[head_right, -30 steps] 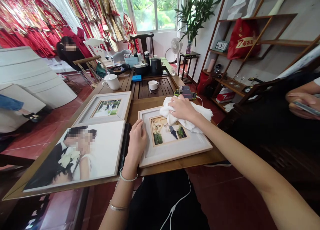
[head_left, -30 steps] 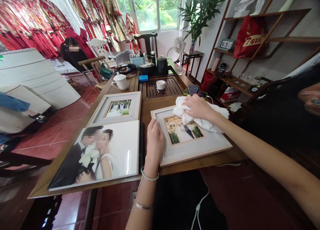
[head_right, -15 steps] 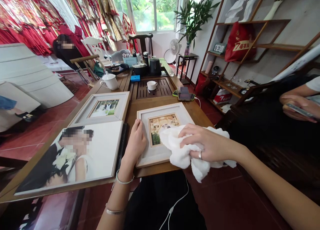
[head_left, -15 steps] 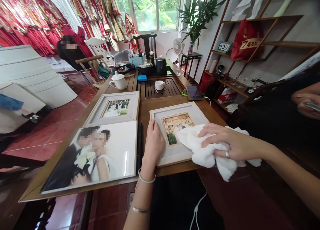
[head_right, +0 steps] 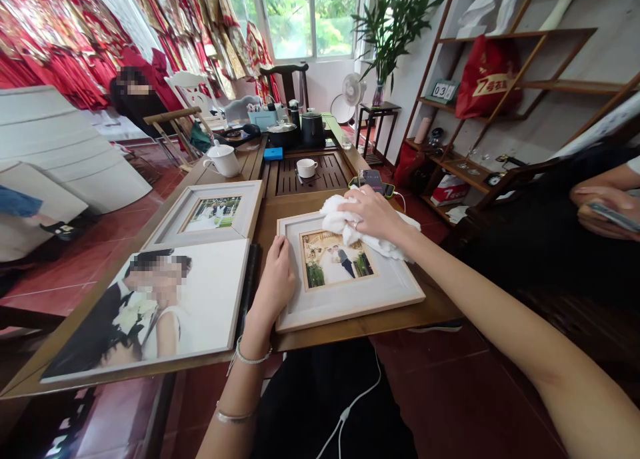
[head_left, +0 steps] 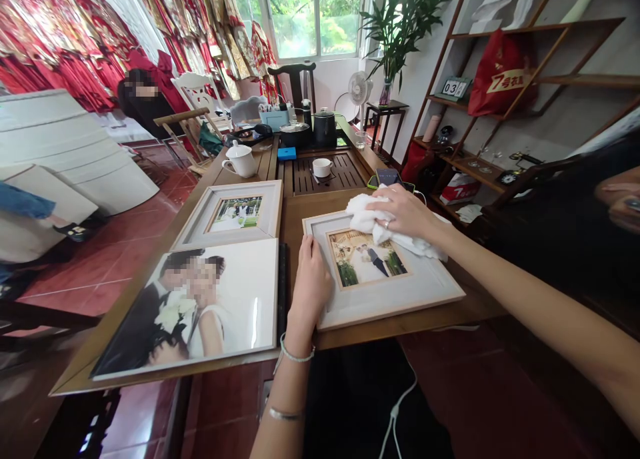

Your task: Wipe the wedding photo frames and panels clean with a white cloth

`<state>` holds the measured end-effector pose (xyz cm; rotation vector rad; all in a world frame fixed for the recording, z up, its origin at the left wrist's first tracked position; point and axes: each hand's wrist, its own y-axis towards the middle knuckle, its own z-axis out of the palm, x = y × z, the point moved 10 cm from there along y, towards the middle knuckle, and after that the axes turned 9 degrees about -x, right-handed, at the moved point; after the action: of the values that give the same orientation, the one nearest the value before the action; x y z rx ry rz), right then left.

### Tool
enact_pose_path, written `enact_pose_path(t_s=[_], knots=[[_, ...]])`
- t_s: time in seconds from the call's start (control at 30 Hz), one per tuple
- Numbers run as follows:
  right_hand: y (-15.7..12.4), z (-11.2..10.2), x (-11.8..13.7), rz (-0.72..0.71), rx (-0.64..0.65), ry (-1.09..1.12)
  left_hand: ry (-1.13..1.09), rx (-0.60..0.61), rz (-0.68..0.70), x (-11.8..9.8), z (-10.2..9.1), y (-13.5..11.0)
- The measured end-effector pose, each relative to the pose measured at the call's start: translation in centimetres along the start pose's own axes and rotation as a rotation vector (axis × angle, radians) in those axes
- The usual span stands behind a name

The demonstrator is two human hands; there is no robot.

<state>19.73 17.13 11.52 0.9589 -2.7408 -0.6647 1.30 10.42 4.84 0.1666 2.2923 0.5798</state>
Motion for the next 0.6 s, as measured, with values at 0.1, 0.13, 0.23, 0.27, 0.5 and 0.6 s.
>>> enact_pose_path(t_s=[0.1,0.13,0.23,0.27,0.5,0.6], knots=[[1.6,-0.1,-1.0,0.061,-0.082,-0.093,0.018,0.010,0.003,0.0,0.1,0.0],[1.9,0.1,-1.3,0.083,-0.087,-0.118,0.019,0.009,0.004,-0.1,0.1,0.0],[2.0,1.3,-2.2,0.130,-0.030,-0.171,0.016,0.006,-0.002,0.0,0.0,0.0],[1.9,1.7,-2.3,0.127,0.002,-0.180,0.016,0.009,-0.006,0.1,0.1,0.0],[-1.3,1.0,2.3,-0.075,0.149,-0.138,-0.001,0.020,-0.019,0.2,0.4,0.0],[-3.9,-0.3,5.2,-0.125,0.159,-0.052,0.033,0.042,-0.028,0.2,0.5,0.0]])
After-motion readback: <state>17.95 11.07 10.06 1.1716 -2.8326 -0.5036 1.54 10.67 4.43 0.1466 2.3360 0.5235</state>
